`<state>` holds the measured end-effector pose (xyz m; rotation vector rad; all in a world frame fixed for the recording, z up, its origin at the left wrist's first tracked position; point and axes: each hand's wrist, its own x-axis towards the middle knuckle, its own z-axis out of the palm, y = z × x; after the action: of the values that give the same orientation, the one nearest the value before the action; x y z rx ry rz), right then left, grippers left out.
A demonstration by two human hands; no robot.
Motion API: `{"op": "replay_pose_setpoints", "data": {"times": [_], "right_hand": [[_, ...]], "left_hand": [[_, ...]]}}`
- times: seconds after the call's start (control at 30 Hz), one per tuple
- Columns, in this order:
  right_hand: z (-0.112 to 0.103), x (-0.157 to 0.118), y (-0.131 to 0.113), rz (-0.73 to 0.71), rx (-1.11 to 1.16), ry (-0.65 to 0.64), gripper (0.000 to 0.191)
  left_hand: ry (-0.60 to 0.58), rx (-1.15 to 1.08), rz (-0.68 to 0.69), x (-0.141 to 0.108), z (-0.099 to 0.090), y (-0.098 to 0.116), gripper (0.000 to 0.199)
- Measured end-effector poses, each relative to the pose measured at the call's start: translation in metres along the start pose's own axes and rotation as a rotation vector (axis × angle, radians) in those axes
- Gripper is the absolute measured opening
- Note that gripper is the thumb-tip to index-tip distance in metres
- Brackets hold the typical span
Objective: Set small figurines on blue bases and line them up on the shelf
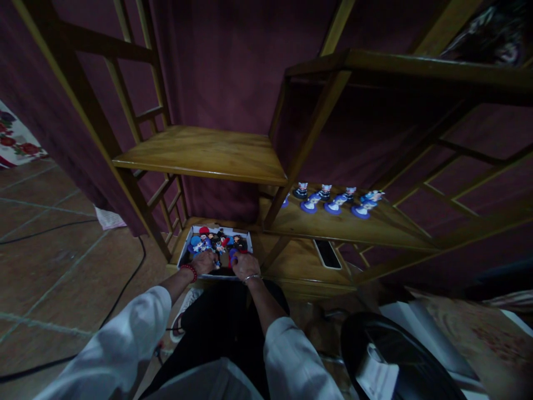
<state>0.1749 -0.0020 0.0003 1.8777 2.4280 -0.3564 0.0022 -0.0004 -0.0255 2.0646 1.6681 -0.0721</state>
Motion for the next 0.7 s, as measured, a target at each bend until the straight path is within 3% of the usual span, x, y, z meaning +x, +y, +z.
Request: {"op": "replay_pose_setpoints", "data": {"times": [0.23,0.43,0.57,0.7], "right_hand": [[0.0,-0.001,-0.001,0.009,0.007,-0.001,0.03],[0.0,-0.001,0.0,0.014,0.026,-0.02,0.03],[-0.002,-0.001,0.0,0.008,0.031,-0.013,0.029],[-0.004,0.0,-0.001,0.014,0.027,-0.019,0.029]], "left_hand": [[0.019,-0.038,0.067,-0.001,0.0,0.0,0.024],[0.063,-0.301,0.092,0.005,0.005,0.0,0.034],[0.188,-0.274,0.001,0.001,-0.005,-0.007,0.031],[0.243,-0.06,-0.218,-0.01,-0.022,-0.027,0.029]]}}
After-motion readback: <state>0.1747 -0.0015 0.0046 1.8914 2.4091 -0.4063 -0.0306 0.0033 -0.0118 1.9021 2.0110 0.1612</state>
